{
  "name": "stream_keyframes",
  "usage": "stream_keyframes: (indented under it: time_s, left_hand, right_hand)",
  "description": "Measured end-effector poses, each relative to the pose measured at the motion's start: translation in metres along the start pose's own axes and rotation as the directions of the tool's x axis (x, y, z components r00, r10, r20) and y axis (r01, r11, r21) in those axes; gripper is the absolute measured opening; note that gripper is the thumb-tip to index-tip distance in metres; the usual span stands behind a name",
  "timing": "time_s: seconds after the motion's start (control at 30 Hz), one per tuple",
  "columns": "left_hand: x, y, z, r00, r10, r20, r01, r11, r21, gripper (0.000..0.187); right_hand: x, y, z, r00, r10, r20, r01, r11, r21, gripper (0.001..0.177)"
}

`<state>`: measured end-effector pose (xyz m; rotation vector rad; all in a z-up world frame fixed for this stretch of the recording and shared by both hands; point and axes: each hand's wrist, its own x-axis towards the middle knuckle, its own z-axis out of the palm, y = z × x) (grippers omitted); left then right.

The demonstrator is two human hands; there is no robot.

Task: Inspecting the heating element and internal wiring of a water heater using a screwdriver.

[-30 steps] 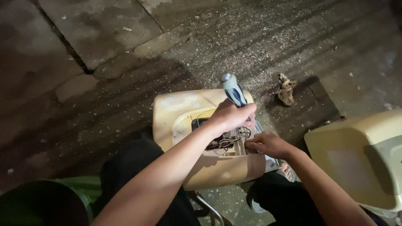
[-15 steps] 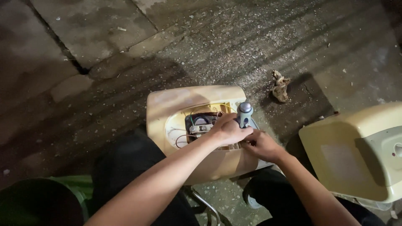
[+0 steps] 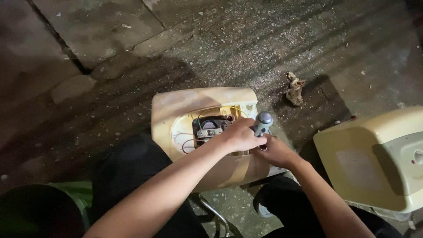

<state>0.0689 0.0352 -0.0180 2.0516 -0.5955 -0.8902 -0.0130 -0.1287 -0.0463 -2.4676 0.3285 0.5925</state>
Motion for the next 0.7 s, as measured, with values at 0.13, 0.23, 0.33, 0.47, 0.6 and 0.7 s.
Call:
stream_keyframes:
  time_s: [0.13, 0.23, 0.33, 0.47, 0.6, 0.7]
  left_hand:
    - [-0.001, 0.001, 0.002, 1.0, 0.012, 0.0, -0.012, 1.0, 0.022, 0.056]
    - [-0.003, -0.003, 0.009, 0.999, 0.052, 0.003, -0.052, 0.999, -0.011, 0.053]
    - [-0.012, 0.01, -0.002, 0.996, 0.066, 0.065, -0.062, 0.996, -0.057, 0.028]
    - [0.018, -0.004, 0.014, 0.971, 0.065, 0.229, -0.03, 0.988, -0.152, 0.006]
    - [0.04, -0.031, 0.026, 0.967, 0.158, 0.199, -0.062, 0.907, -0.417, 0.003]
    - [0.021, -0.019, 0.018, 0.986, 0.146, 0.081, -0.158, 0.974, 0.164, 0.04]
  right_hand:
    - [-0.018, -0.017, -0.035, 0.998, 0.015, 0.062, -0.008, 0.995, -0.102, 0.04]
    - [-0.057, -0.052, -0.071, 0.992, -0.1, -0.07, 0.107, 0.988, 0.11, 0.046]
    - [-0.09, -0.082, -0.095, 0.946, -0.254, -0.201, 0.315, 0.868, 0.383, 0.066]
    - [-0.103, -0.099, -0.088, 0.819, -0.466, -0.334, 0.513, 0.856, 0.066, 0.051]
    - [-0.088, -0.095, -0.077, 0.732, -0.498, -0.464, 0.538, 0.841, -0.055, 0.035]
    - [-0.068, -0.071, -0.063, 0.607, -0.473, -0.638, 0.446, 0.868, -0.218, 0.029]
